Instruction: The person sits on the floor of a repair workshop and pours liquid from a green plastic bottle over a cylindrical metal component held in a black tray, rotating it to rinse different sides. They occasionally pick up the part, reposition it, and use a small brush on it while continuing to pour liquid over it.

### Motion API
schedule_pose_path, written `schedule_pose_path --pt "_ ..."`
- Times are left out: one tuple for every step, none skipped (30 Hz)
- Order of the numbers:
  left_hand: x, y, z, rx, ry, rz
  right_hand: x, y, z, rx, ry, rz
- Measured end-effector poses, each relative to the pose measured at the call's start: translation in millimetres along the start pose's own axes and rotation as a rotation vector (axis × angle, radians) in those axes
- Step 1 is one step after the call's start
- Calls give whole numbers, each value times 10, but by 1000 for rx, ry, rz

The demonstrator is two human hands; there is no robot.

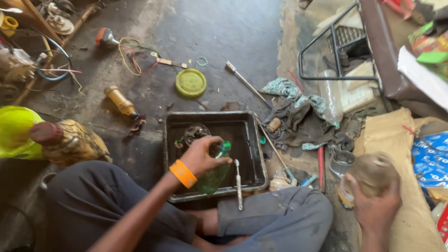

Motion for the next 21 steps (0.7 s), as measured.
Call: schedule_pose_path --pt "-16 21 10 -2 21 40 108 -190 67 -94 -53 5" --pt "-40 57 27 -9 42 76 224 -376 155 -79 -100 -21" --pt "-82 96 51 -16 61 106 308 -544 248 -63 -153 -44" --pt "-119 144 94 -63 35 134 353 -698 339 -44 -206 -66" --pt "-131 196 121 -106 17 166 388 -866 435 -62 -249 -165" --pt "-122 252 132 -146 4 203 434 -1017 533 -79 -287 -271" --pt "-124 300 136 -125 23 226 469 -1154 625 -97 -327 -380" --pt "-127 345 137 -104 41 247 493 -1241 715 -91 -371 -374" --pt "-129 384 132 -85 56 264 493 -1319 791 -86 -418 -364" --pt "-135 406 118 -82 66 253 489 -1385 838 -81 -471 -350" --pt "-149 417 96 -78 75 239 499 -1447 864 -93 -512 -364" --pt "-168 422 66 -69 86 223 506 -1506 899 -99 -553 -380" --pt "-178 444 41 -52 105 236 508 -1562 949 -101 -591 -396" --pt "-183 472 21 -32 128 247 517 -1608 988 -124 -619 -414" --pt "-191 493 -1 -12 151 257 529 -1645 1014 -146 -647 -434" --pt "-196 511 -8 0 154 255 536 -1674 1039 -171 -675 -451" --pt "-200 531 -7 11 153 255 537 -1711 1057 -175 -681 -500" --pt "-205 545 -6 18 150 257 540 -1740 1063 -182 -686 -546" --pt "-212 553 -13 24 158 264 538 -1762 1063 -192 -691 -589" --pt "-217 561 -16 29 164 272 538 -1769 1062 -201 -698 -596" --pt "-220 570 -10 34 169 282 541 -1771 1057 -211 -704 -602"
Point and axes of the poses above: each hand's wrist, its own x-axis towards the middle knuckle, its own z-axis out of the palm, y = z × x, the point moved 4 cm from there along x, towards the middle knuckle, and after that the axes turned 5 degrees about -z, right-handed, at the moved point
